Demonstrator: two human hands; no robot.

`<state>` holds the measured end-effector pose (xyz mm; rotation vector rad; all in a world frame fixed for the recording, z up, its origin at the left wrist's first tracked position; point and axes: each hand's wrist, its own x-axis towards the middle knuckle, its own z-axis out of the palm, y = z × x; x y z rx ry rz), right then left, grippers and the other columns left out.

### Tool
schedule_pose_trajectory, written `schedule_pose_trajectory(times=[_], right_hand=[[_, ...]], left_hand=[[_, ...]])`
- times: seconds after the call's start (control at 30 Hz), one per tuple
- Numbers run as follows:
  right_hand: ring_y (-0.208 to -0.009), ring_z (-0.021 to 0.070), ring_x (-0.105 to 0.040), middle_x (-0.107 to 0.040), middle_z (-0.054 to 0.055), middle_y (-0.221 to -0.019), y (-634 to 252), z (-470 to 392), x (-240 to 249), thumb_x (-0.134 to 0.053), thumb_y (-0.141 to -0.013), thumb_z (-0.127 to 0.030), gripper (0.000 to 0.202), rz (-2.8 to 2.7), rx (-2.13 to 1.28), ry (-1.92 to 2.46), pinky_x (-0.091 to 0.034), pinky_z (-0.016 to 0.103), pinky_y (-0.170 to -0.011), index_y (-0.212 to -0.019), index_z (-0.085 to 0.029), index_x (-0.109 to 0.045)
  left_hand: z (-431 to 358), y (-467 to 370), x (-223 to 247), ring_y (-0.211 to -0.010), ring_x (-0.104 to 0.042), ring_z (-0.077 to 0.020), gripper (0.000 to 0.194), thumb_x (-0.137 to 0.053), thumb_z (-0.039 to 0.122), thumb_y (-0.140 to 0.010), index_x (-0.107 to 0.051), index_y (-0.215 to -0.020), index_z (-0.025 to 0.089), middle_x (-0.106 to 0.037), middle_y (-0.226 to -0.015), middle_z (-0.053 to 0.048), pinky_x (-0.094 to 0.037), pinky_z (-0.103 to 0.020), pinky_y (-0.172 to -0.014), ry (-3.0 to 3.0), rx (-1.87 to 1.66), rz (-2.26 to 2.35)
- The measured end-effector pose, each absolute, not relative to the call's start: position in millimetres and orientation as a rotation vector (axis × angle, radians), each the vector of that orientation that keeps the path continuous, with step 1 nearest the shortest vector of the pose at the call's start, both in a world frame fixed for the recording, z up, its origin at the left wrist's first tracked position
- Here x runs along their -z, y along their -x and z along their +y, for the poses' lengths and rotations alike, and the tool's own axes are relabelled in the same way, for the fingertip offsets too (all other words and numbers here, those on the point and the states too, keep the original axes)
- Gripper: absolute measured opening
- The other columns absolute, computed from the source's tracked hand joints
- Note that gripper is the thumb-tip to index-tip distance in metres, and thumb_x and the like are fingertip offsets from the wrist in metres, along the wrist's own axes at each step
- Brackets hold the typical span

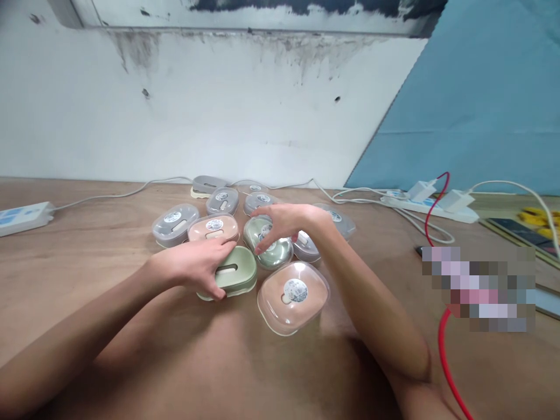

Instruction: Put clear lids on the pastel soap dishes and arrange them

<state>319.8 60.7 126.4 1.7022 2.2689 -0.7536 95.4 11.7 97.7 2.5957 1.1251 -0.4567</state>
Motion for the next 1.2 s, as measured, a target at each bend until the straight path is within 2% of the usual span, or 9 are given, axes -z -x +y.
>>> schedule_pose_trajectory(times=[0.13, 0.23, 0.3, 0.4, 0.57, 0.8, 0.93, 1.07, 1.2], right_hand=[[-0.077, 0.0218, -0.068, -0.058, 0.015, -0.135, -315, 59, -121, -0.079, -0.06, -0.075, 0.104, 2.296, 0.628, -1.79, -0.051, 0.028, -0.049, -0.147, -0.028, -0.046], [-0.09, 0.0274, -0.068, -0.056, 0.016, -0.135, -313, 58, -116, -0.081, -0.056, -0.074, 0.107, 2.292, 0.573, -1.832, -0.05, 0.028, -0.048, -0.144, -0.025, -0.046], [-0.09, 0.0293, -0.068, -0.055, 0.017, -0.136, -311, 57, -115, -0.081, -0.058, -0.073, 0.106, 2.268, 0.554, -1.844, -0.05, 0.031, -0.05, -0.145, -0.023, -0.045], [-0.09, 0.0312, -0.068, -0.058, 0.017, -0.134, -308, 54, -116, -0.078, -0.065, -0.07, 0.097, 2.29, 0.494, -1.831, -0.05, 0.035, -0.059, -0.145, -0.025, -0.046], [-0.102, 0.0356, -0.066, -0.06, 0.015, -0.129, -303, 51, -117, -0.073, -0.075, -0.061, 0.083, 2.369, 0.366, -1.744, -0.05, 0.043, -0.081, -0.147, -0.031, -0.046], [-0.103, 0.0362, -0.067, -0.061, 0.016, -0.13, -299, 49, -116, -0.067, -0.079, -0.054, 0.082, 2.359, 0.369, -1.732, -0.05, 0.045, -0.086, -0.154, -0.032, -0.041], [-0.111, 0.037, -0.065, -0.06, 0.016, -0.135, -299, 48, -115, -0.068, -0.077, -0.065, 0.088, 2.369, 0.361, -1.725, -0.05, 0.045, -0.089, -0.154, -0.032, -0.041], [-0.108, 0.0384, -0.066, -0.061, 0.017, -0.134, -296, 48, -112, -0.069, -0.069, -0.078, 0.103, 2.365, 0.268, -1.714, -0.051, 0.044, -0.086, -0.155, -0.029, -0.04], [-0.105, 0.0359, -0.067, -0.063, 0.016, -0.129, -296, 48, -111, -0.073, -0.071, -0.068, 0.096, 2.381, 0.277, -1.685, -0.051, 0.041, -0.083, -0.153, -0.029, -0.042]], left_hand=[[5, -99, -100, -0.12, -0.058, -0.0301, 0.078, -0.082, 0.042, -0.068, -0.048, -0.132, 0.013, -0.054, -0.136, -0.018, -0.054, -0.033, -0.091, -2.609, 0.443, 1.139], [2, -101, -102, -0.111, -0.063, -0.03, 0.076, -0.083, 0.038, -0.067, -0.05, -0.13, 0.011, -0.056, -0.133, -0.019, -0.055, -0.033, -0.085, -2.59, 0.456, 1.186], [1, -102, -101, -0.106, -0.065, -0.0297, 0.073, -0.083, 0.037, -0.067, -0.051, -0.127, 0.011, -0.057, -0.13, -0.019, -0.055, -0.033, -0.08, -2.585, 0.457, 1.194], [0, -104, -96, -0.107, -0.064, -0.0314, 0.076, -0.085, 0.038, -0.064, -0.05, -0.125, 0.01, -0.056, -0.128, -0.019, -0.055, -0.034, -0.077, -2.614, 0.457, 1.187], [1, -106, -89, -0.105, -0.065, -0.0321, 0.079, -0.088, 0.041, -0.061, -0.051, -0.123, 0.007, -0.057, -0.126, -0.021, -0.055, -0.033, -0.078, -2.665, 0.486, 1.188], [-3, -109, -90, -0.108, -0.065, -0.0352, 0.086, -0.089, 0.041, -0.063, -0.05, -0.129, 0.003, -0.059, -0.125, -0.023, -0.055, -0.036, -0.081, -2.682, 0.503, 1.205], [-7, -112, -89, -0.108, -0.066, -0.0383, 0.091, -0.089, 0.04, -0.064, -0.047, -0.134, 0.0, -0.058, -0.128, -0.027, -0.056, -0.039, -0.083, -2.688, 0.535, 1.253], [-4, -110, -88, -0.125, -0.059, -0.0412, 0.099, -0.086, 0.037, -0.073, -0.034, -0.148, -0.001, -0.052, -0.139, -0.031, -0.053, -0.041, -0.096, -2.65, 0.596, 1.218], [3, -102, -93, -0.137, -0.05, -0.0367, 0.097, -0.082, 0.041, -0.077, -0.032, -0.152, 0.005, -0.045, -0.151, -0.027, -0.05, -0.038, -0.104, -2.527, 0.585, 1.169]])
